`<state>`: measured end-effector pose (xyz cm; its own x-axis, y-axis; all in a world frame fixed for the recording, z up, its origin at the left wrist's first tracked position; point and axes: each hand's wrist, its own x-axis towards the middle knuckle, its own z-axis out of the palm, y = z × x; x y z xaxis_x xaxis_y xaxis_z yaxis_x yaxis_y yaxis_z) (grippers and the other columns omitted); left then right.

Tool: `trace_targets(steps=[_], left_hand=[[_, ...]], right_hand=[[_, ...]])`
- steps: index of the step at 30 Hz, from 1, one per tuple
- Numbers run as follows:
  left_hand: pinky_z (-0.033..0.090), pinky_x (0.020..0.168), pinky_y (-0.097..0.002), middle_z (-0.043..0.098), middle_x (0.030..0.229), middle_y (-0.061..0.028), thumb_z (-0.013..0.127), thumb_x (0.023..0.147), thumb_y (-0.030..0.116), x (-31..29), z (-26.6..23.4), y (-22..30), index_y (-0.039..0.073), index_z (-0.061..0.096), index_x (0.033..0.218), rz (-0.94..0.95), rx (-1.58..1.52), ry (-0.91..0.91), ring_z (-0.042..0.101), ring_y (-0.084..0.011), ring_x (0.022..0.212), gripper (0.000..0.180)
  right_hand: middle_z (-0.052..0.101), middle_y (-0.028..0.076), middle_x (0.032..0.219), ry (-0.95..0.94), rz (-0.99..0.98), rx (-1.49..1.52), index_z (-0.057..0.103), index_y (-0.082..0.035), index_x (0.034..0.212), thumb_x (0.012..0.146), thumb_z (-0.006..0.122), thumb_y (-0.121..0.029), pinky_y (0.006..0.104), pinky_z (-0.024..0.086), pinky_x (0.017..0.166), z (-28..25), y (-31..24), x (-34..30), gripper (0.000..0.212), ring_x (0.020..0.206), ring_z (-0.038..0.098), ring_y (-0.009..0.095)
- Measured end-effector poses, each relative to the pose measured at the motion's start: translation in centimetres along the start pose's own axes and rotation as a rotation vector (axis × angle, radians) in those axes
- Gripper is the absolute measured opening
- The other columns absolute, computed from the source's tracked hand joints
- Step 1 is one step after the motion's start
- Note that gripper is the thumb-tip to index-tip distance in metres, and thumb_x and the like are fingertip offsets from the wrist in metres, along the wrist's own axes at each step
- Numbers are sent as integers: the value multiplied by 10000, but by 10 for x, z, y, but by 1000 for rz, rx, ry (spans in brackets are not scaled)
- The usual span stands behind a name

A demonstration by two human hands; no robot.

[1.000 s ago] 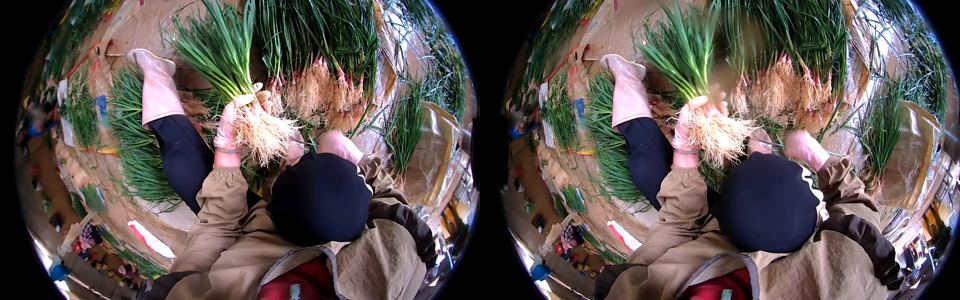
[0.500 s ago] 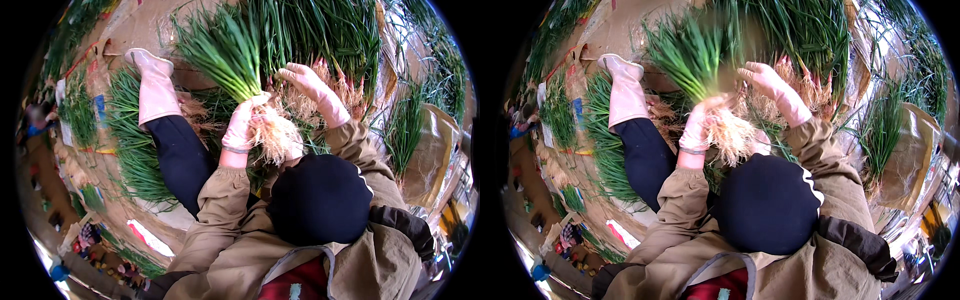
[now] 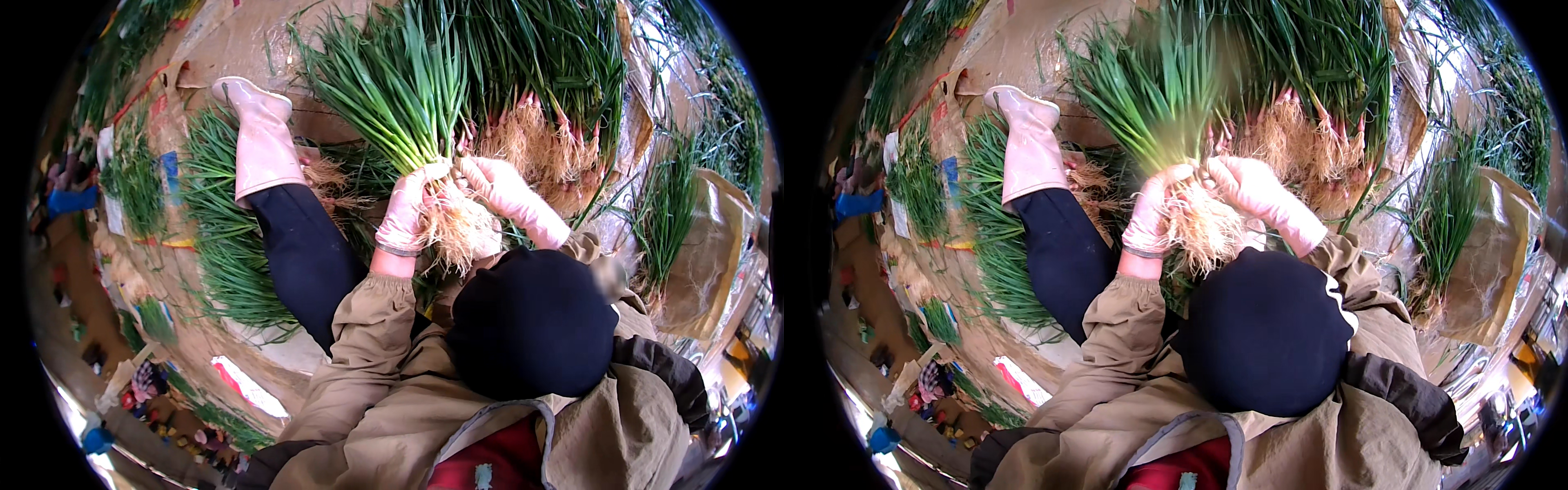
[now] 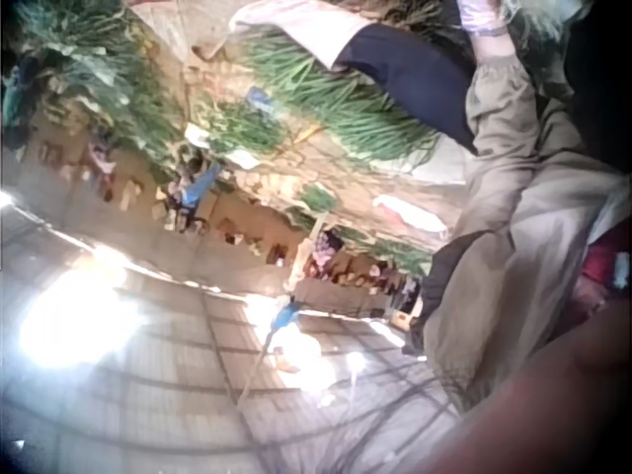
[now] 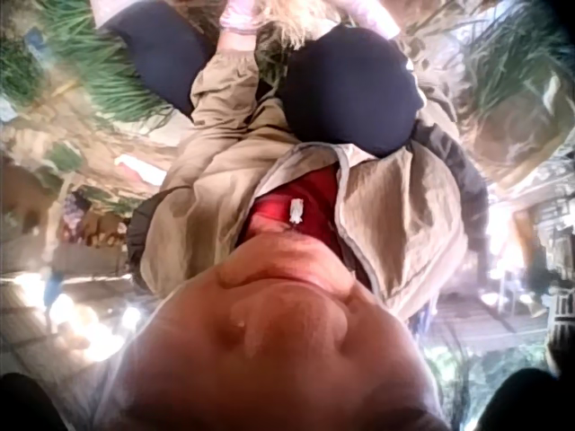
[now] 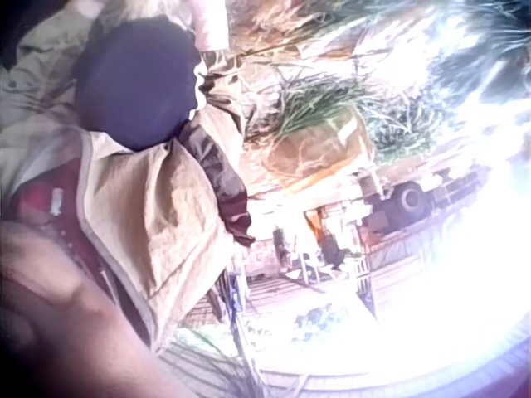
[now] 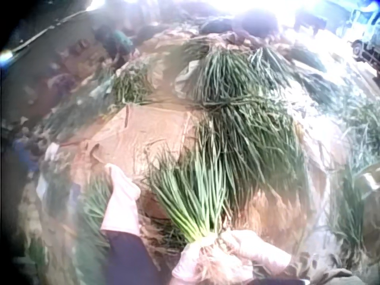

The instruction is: The person sorts green onions by hand, cleaning the roots and removing debris before placing them into bundles on the floor.

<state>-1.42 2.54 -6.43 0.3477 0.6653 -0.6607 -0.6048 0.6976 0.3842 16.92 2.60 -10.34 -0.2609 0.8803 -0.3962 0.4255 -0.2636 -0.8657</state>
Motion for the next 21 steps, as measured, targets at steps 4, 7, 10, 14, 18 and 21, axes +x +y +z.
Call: trace_targets(steps=[4, 7, 10, 14, 18, 21], left_hand=[[542, 628, -309, 626, 835, -107, 578, 835, 112, -9, 0, 20, -5, 585, 957, -51, 36, 29, 626, -188, 754, 169], [468, 481, -241, 596, 709, -64, 576, 848, 117, -3, 17, 2, 16, 577, 890, -133, 84, 104, 569, -147, 561, 110], [426, 439, -225, 553, 590, -51, 567, 863, 130, -9, 23, -1, 20, 561, 854, -229, 118, 176, 532, -138, 480, 110], [454, 468, -261, 572, 610, -79, 550, 876, 112, -5, 8, -13, 1, 585, 846, -185, 200, 202, 529, -150, 472, 120], [466, 482, -231, 602, 654, -77, 562, 866, 112, -3, 9, -11, -5, 597, 871, -201, 125, 250, 558, -139, 515, 123], [508, 551, -240, 624, 756, -76, 568, 845, 88, 6, -3, -3, 2, 587, 889, -240, -38, 41, 602, -144, 609, 99]], right_hand=[[654, 162, 871, 313, 134, -57, 620, -25, 1043, 880, 519, -502, 364, 473, 805, -46, -18, -3, 514, 852, 634, 231], [652, 166, 919, 49, 278, 14, 609, 12, 1053, 828, 589, -508, 351, 470, 786, -20, -31, 15, 567, 860, 622, 229], [673, 130, 897, -55, 275, 382, 596, 54, 1074, 867, 600, -378, 299, 480, 767, -1, -4, 33, 479, 825, 632, 184], [662, 177, 869, 183, 0, -375, 601, 27, 1061, 907, 555, -257, 339, 501, 698, 14, -12, 29, 326, 773, 650, 283], [658, 193, 860, 109, -161, -337, 594, 4, 1093, 903, 559, -265, 350, 516, 675, 10, -10, 33, 331, 720, 653, 300], [661, 145, 945, 46, 60, 410, 529, 9, 1223, 930, 523, -325, 322, 492, 782, 26, 34, 47, 444, 869, 630, 205]])
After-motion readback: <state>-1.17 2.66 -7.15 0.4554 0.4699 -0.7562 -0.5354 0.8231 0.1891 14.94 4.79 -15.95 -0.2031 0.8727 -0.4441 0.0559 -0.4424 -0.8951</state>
